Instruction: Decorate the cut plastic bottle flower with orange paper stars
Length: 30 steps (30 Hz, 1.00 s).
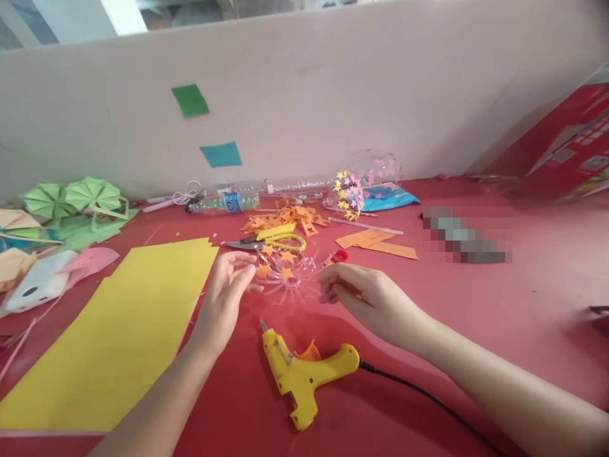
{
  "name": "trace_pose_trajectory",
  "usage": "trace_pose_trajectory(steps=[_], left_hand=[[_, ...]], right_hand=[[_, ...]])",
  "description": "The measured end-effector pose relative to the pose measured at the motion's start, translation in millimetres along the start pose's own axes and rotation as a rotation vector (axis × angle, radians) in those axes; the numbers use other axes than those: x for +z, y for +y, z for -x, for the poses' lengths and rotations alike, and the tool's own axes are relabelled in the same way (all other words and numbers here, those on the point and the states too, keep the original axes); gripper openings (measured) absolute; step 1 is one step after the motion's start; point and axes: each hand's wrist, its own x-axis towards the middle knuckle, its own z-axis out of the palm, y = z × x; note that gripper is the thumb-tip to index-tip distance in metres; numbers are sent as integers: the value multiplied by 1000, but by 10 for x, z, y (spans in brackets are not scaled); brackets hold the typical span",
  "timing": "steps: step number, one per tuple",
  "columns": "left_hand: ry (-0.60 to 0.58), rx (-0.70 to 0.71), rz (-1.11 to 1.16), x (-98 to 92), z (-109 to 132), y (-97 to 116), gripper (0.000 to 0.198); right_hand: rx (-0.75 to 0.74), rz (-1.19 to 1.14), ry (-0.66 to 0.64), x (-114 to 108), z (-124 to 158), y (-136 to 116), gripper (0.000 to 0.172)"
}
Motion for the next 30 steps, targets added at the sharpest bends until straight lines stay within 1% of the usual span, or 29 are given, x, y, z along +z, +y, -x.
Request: trace_pose_trajectory(steps=[2,4,6,11,14,16,18,19,20,21,22,25,27,30], left_hand=[[6,3,-4,5,-10,10,24],[16,9,-37,4,-17,28,25],[30,11,-84,-11,-22,44,27],[91,49,-227,-63,-8,84,31],[107,63,-305,-53,29,124,36],[100,70,-292,-41,41,132,35],[104,72,-196,-43,18,104,27],[117,65,-132,-52,-7,77,23],[141,46,-79,-65,-40,44,19],[172,7,-78,-81,-78,9,18],[161,-60,-112,-97,-115,-26,20],[94,-143,-131,-126,-196,-102,24],[66,-156,-111,-125,-210,-118,25],[50,-163,-61,-107,-190,-106,28]], right_hand=[[-48,8,-15,2,27,-18,29],[-93,24,0,-12,49,-34,27],[-106,47,61,-41,57,-40,25],[-45,135,265,-115,35,-11,21],[-114,207,319,-113,23,-7,16],[-182,260,334,-109,12,-25,16],[-218,300,346,-122,-14,-49,16],[-210,307,356,-136,-35,-58,16],[-180,307,365,-153,-60,-61,16],[-126,298,369,-171,-88,-58,16],[-48,273,357,-187,-116,-48,14],[177,150,240,-193,-177,11,16],[235,82,167,-162,-182,53,17],[236,49,131,-98,-144,85,18]])
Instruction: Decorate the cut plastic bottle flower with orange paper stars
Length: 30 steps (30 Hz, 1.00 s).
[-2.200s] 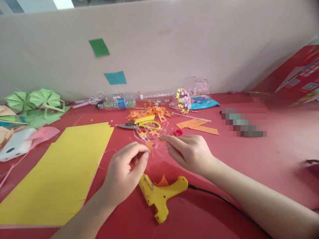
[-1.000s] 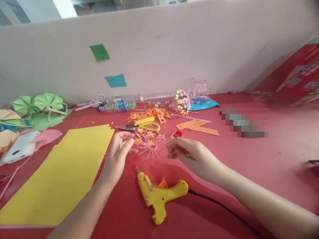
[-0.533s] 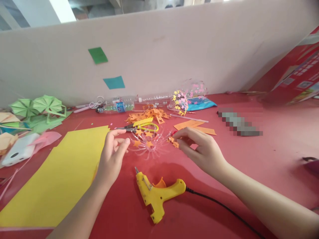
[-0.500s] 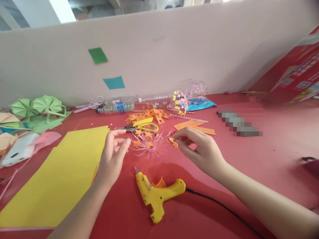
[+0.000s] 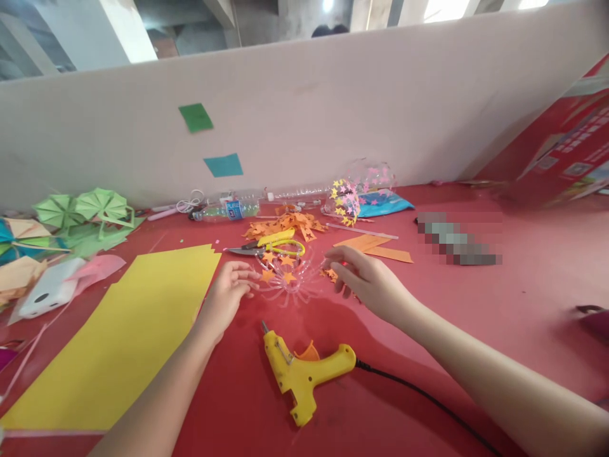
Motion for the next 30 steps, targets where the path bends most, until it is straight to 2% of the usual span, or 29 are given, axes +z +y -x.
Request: trace_pose_trajectory(steps=[5,11,16,19,22,24,27,30], left_hand=[[-17,-29,81,10,56,49,29],[-125,-190,204,4,103,107,26],[-130,-159,283,10,102,106,24],[-88,-126,250,12,87,109,26],[46,-21,186,-1,79,124,29],[142,125,143,-10,100,147,26],[184,340,60,1,191,197,19],[114,419,-18,48,321,237,17]], right_hand=[[-27,-56,-14,48,86,15,16],[-77,-71,-32,89,168,-7,20],[-147,-15,-112,132,268,-124,30],[-206,69,-56,81,295,-152,30],[-190,200,159,-58,219,-72,25],[-114,420,226,-158,120,34,24],[-99,544,141,-226,-17,214,11],[-131,635,30,-171,-79,349,10]])
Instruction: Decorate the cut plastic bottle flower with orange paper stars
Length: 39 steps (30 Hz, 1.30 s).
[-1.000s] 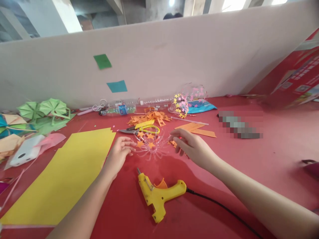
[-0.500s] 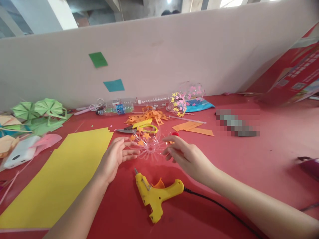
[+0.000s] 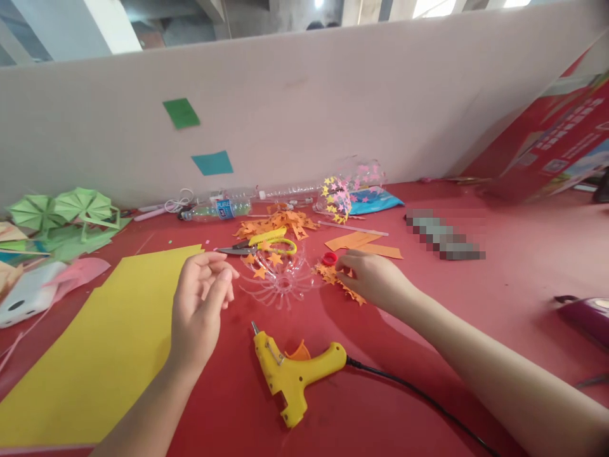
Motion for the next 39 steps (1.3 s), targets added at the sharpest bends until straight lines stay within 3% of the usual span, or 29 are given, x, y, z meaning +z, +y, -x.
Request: trace_pose_trajectory(steps=[5,9,16,20,23,25,31,39], left_hand=[[-133,16,-88,62,122,67,17],[-167,25,-95,67,137,67,14],[-217,83,-123,37,164,80,9],[-369,160,-160,52,233,178,9],[-474,196,-216,87,300,232,8],[-515,193,-244,118,336,236,5],[-532,202,-269,183,348,217,16],[-493,162,-164,86,261,254,16]], right_hand=[[-101,77,-51,153,-4,-23,14],[-111,63,-39,196,-12,-41,16],[50,-139,153,75,-40,-50,18],[67,-338,162,-203,76,-311,18],[-50,-679,80,-340,235,-607,15],[-129,-779,6,-354,324,-763,14],[-178,-818,-28,-260,393,-867,14],[-270,-736,76,-228,405,-829,15]])
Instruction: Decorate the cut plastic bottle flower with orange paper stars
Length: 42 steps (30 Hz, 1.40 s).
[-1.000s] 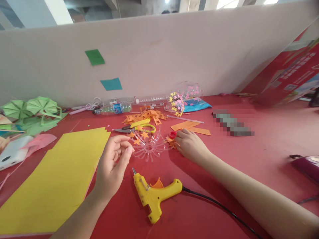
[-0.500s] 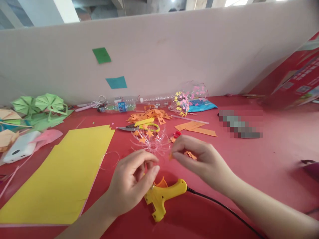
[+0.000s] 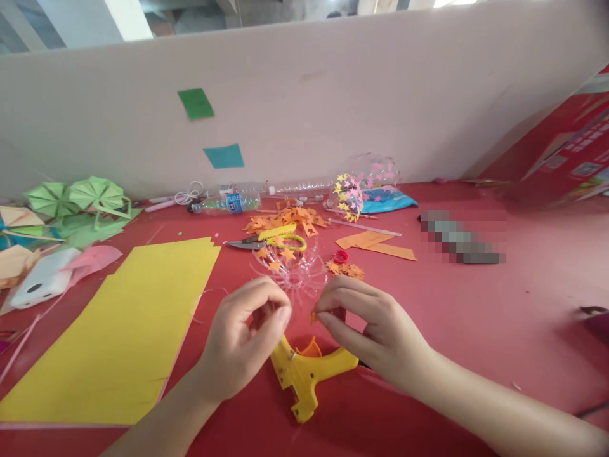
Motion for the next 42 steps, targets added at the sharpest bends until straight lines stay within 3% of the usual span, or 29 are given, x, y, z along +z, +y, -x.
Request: trace_pose_trajectory(steps=[3,12,19,24,31,33,38,42], left_hand=[[-77,-17,-51,33,10,-16,7],[-85,47,-28,127,8,-42,20],[37,1,18,-41,-33,-52,19],[-84,24,-64,42,2,-44,9],[-78,85,-19,117,15,-31,20],[-27,76,-3,63,3,-41,20],[218,32,-24,-112,-43,-144,23],[298,-17,-26,-179,-88,-228,25]], right_hand=[[44,-15,10,22,6,-16,15],[70,-2,16,46,19,-27,14],[-35,90,-10,69,63,24,14],[18,19,37,74,56,-33,15],[48,23,12,68,51,-26,16],[36,93,-56,41,48,-28,16],[-8,456,-543,-16,96,-109,23],[-143,650,-669,69,189,-90,23]])
